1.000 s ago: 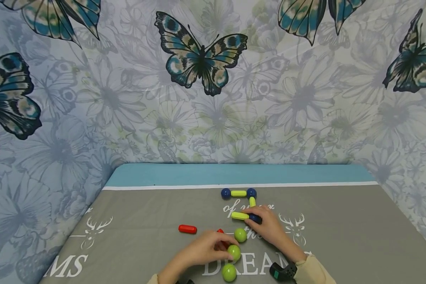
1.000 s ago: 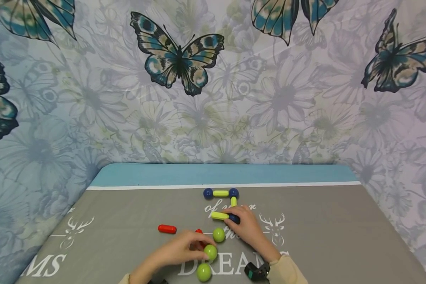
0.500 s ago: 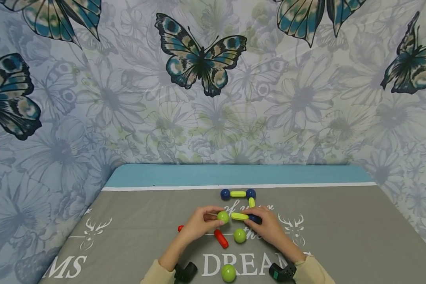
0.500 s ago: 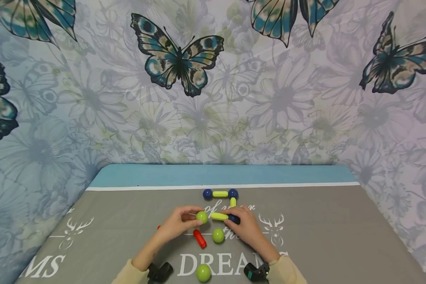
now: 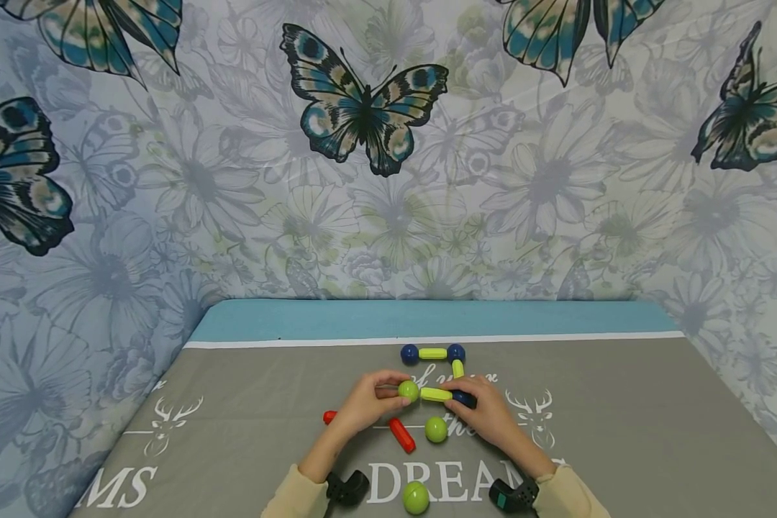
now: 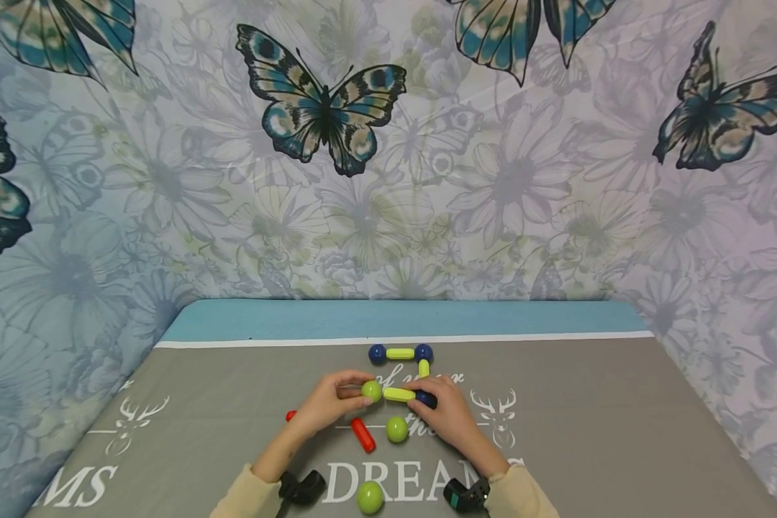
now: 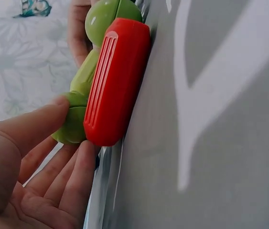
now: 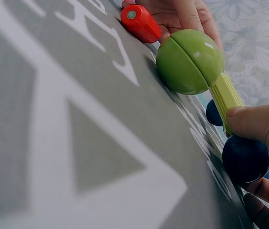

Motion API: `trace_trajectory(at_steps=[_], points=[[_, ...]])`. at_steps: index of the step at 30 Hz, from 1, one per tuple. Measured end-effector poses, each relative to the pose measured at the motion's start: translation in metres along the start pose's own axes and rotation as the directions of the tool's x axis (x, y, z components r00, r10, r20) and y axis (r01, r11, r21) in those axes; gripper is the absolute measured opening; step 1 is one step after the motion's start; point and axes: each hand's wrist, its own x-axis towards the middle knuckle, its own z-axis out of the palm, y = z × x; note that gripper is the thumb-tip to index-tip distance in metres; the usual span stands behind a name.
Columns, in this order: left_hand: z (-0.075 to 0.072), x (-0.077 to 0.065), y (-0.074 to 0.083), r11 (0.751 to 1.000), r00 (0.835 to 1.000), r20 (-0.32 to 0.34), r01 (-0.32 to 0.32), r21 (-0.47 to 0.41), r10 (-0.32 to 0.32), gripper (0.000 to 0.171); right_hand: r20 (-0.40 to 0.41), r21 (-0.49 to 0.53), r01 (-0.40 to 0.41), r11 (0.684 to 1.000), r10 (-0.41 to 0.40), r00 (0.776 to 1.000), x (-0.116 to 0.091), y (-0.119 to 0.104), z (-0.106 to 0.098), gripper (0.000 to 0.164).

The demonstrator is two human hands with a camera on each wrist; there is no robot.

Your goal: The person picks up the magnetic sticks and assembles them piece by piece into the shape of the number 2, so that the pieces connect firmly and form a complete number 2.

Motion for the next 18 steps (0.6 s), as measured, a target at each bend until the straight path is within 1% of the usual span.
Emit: trace_trajectory(at_steps=[3,8,9,11,13,16,18], points=[[0.001,0.0,-0.001,1.0,1.0,-0.003,-0.007,0.009,0.007,0.032,0.004,-0.002,0.003,1.0,-0.003,1.0,0.0,0.0,0.0,0.026],[0.003,0.0,-0.004,1.0,1.0,-0.009,0.012,0.026,-0.012,0.032,-0.006,-0.013,-0.001,1.0,0.0,1.0,0.001,0.0,0.001,0.028],[0.003,0.0,-0.004,1.0,1.0,-0.01,0.015,0.024,-0.015,0.032,-0.017,-0.018,0.007,1.0,-0.007,1.0,0.001,0.0,0.001,0.028],[0.004,0.0,-0.004,0.999,1.0,-0.011,0.023,0.023,-0.022,0.032,-0.058,-0.037,0.044,0.998,-0.046,0.997,0.001,0.002,0.001,0.03],[0.004,0.001,-0.006,0.999,1.0,-0.011,0.02,0.025,-0.02,0.031,-0.081,-0.067,0.073,0.995,-0.079,0.994,0.002,0.002,0.001,0.032],[0.005,0.004,-0.02,1.0,1.0,-0.015,0.02,0.017,-0.02,0.032,-0.087,-0.102,0.099,0.99,-0.108,0.99,0.004,0.002,0.001,0.033],[0.005,0.006,-0.03,1.0,1.0,-0.017,0.018,0.025,-0.018,0.032,-0.063,-0.101,0.096,0.99,-0.103,0.993,0.005,0.0,0.001,0.034]])
